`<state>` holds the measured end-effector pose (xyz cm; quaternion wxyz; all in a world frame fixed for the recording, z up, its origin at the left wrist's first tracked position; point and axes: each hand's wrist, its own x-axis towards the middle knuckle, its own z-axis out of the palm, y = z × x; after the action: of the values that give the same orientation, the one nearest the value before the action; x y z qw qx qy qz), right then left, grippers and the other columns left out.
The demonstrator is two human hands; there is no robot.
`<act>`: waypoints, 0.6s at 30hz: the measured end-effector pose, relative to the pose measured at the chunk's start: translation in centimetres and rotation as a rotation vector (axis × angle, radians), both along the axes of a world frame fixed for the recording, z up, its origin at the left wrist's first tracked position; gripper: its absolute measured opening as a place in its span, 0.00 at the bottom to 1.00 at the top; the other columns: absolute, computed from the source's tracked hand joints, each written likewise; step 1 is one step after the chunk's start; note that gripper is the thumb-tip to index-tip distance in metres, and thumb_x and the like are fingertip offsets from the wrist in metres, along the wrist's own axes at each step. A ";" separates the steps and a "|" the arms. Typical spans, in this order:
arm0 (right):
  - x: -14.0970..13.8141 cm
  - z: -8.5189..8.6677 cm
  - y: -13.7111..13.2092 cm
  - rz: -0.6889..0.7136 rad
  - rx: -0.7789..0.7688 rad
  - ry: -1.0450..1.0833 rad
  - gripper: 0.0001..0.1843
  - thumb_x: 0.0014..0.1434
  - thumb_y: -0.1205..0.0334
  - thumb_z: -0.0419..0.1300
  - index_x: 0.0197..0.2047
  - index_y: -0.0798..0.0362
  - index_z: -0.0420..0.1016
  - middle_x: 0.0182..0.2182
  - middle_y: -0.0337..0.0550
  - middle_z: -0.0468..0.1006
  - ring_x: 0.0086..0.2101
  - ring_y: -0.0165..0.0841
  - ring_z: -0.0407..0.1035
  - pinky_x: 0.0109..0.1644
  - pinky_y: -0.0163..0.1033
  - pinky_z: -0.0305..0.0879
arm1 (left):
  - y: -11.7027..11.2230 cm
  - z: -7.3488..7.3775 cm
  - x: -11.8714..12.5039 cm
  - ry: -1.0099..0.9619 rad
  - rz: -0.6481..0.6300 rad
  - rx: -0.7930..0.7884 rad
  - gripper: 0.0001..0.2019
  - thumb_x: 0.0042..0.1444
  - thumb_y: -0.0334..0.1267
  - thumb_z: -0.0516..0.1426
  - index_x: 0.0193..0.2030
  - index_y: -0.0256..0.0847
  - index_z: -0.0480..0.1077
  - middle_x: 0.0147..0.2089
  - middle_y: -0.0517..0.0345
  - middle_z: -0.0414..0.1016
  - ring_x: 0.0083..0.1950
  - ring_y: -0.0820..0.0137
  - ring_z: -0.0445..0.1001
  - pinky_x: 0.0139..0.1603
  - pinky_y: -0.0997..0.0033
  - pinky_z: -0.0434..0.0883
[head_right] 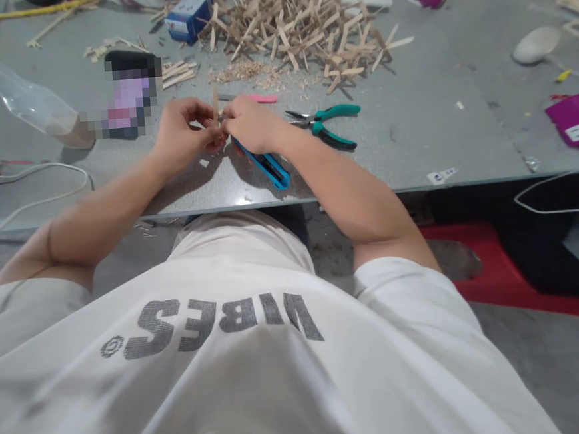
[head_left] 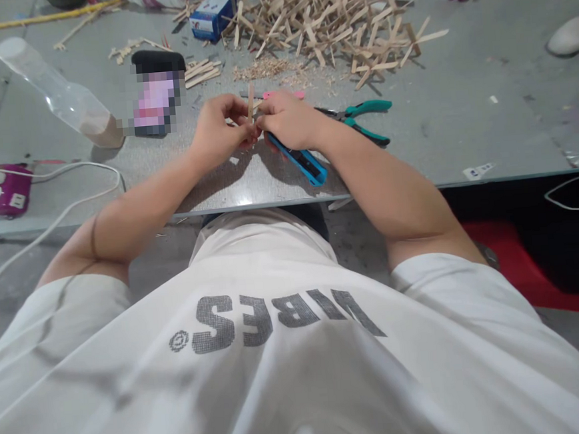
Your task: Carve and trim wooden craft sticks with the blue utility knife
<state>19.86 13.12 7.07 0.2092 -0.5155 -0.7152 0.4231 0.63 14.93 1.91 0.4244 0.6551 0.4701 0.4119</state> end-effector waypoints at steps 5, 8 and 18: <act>-0.1 -0.1 0.0 -0.011 -0.067 -0.012 0.22 0.73 0.78 0.57 0.28 0.50 0.72 0.16 0.33 0.73 0.15 0.23 0.66 0.21 0.30 0.56 | 0.0 -0.5 -0.2 0.048 -0.002 0.058 0.13 0.53 0.28 0.71 0.36 0.50 0.75 0.34 0.61 0.82 0.36 0.62 0.87 0.40 0.61 0.84; -0.2 -0.1 -0.1 -0.015 -0.090 -0.003 0.22 0.73 0.79 0.57 0.28 0.51 0.71 0.15 0.32 0.73 0.15 0.21 0.66 0.22 0.29 0.55 | -0.1 -0.6 -0.4 0.051 0.001 0.084 0.14 0.51 0.28 0.71 0.35 0.52 0.75 0.33 0.62 0.82 0.36 0.62 0.88 0.39 0.60 0.84; 0.0 -0.4 0.1 0.021 -0.076 0.055 0.23 0.72 0.73 0.61 0.24 0.50 0.73 0.14 0.34 0.73 0.15 0.22 0.65 0.22 0.30 0.57 | -0.4 0.4 -0.2 0.013 -0.054 -0.016 0.16 0.56 0.25 0.72 0.35 0.49 0.72 0.32 0.63 0.82 0.36 0.65 0.87 0.44 0.59 0.86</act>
<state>19.90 13.23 6.71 0.2044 -0.5036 -0.6981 0.4661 0.47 14.58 2.27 0.4377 0.6667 0.4583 0.3923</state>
